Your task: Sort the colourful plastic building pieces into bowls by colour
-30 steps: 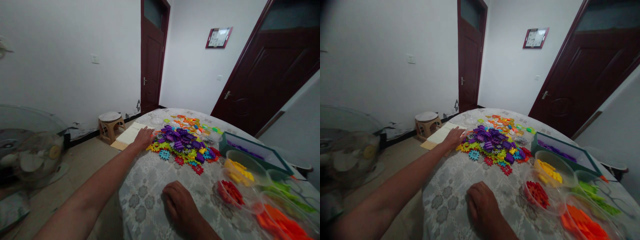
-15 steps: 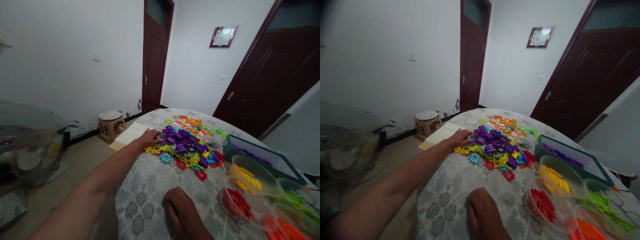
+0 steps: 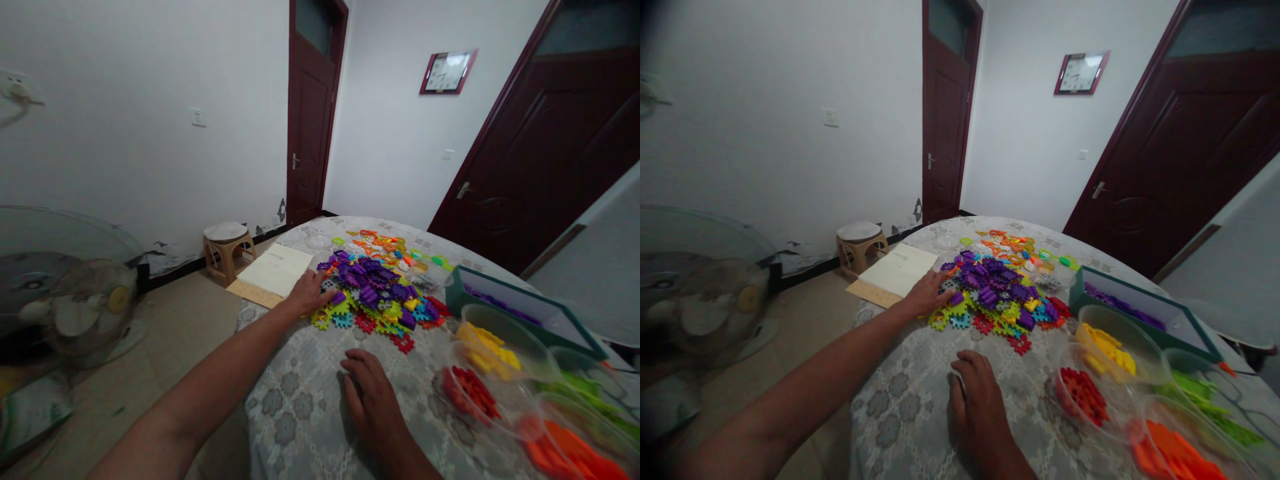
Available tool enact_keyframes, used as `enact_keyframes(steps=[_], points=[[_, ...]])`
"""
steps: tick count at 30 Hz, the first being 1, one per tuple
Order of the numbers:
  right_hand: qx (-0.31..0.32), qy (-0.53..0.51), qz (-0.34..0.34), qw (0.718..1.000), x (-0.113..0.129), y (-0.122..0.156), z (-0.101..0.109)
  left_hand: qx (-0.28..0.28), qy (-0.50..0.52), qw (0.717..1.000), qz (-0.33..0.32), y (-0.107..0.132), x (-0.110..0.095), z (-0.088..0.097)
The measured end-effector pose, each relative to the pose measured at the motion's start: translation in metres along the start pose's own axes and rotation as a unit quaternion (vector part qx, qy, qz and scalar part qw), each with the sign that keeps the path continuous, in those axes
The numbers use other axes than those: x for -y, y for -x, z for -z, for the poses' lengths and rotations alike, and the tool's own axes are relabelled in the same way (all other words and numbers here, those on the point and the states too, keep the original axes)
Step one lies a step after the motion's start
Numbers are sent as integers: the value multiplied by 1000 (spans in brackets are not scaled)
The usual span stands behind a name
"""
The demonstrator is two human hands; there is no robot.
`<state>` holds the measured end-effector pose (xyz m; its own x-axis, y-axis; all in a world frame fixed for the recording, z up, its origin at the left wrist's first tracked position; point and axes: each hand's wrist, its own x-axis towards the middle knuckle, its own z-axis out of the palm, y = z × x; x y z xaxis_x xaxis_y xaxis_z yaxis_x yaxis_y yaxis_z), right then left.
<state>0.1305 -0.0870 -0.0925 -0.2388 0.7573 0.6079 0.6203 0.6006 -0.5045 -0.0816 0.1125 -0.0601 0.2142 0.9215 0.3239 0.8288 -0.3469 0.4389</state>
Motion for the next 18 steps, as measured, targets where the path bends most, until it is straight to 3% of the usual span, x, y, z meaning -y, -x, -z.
enact_keyframes(steps=[5, 12, 18], points=[[-40, 77, 9, 996, -11, 5, -10, -38, -36, 997, 63, 23, -33, -12], [-12, 153, -18, 988, -14, 8, -14, -55, -64, 991, 107, 51, -78, -27], [-1, 190, -40, 981, -20, 8, -11, -70, 64, 993, 64, 70, -102, -36]])
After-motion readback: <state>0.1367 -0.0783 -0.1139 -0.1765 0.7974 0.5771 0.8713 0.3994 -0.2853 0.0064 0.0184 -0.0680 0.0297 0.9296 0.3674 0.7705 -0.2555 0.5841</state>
